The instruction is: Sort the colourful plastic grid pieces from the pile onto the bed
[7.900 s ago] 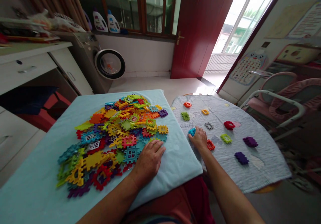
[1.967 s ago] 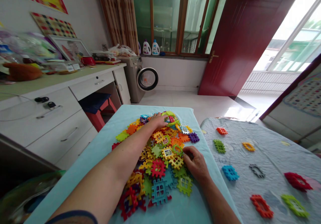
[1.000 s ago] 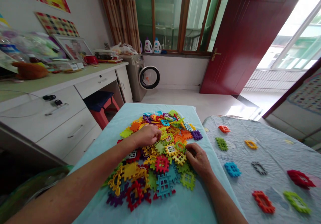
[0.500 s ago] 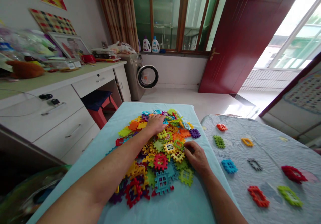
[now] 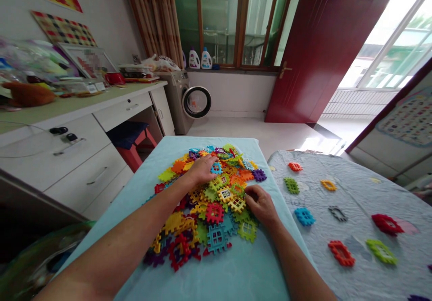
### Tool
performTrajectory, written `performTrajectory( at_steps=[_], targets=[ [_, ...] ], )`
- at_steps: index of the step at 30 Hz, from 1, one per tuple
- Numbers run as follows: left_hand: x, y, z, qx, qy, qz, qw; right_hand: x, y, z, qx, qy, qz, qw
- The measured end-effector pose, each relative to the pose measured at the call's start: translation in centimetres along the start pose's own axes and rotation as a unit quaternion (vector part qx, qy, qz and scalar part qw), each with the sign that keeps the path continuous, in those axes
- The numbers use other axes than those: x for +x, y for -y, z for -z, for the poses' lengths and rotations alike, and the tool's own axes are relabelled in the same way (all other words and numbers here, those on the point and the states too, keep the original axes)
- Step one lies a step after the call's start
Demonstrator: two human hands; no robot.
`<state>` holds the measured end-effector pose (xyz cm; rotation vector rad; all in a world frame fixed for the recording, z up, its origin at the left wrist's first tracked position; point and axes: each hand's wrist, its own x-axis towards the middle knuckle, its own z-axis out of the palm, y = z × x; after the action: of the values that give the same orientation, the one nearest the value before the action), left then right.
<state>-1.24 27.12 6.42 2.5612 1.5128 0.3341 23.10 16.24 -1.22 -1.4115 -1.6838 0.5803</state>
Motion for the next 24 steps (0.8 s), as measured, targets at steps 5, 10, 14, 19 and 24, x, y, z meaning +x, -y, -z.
performTrajectory(
  at_steps=[5,10,14,19,24],
  targets=[
    [-3.6,-1.6,1.2,-0.069,-0.028,-0.048,0.996,0.1,0.9,0.5,-0.038,-0.084,0.054,0.994],
    [-6.7,-4.1,-0.4,-0.157,-0.052,-0.093,0.982,-0.3,3.0,-0.1,-0.034,-0.029,0.135,0.990],
    [-7.6,-5.4,-2.1,-0.173,-0.064,-0.108,0.977,-0.6,3.3,-1.2,-0.029,0.017,0.159,0.987],
    [-8.8,-5.7,-2.5,-0.128,-0.092,-0.103,0.982,-0.8,3.0,-1.3,-0.031,0.017,0.149,0.988],
    [-11.8,-4.3,-2.9,0.022,-0.139,-0.045,0.989,-1.0,2.9,-0.8,-0.058,-0.027,0.095,0.993]
  ],
)
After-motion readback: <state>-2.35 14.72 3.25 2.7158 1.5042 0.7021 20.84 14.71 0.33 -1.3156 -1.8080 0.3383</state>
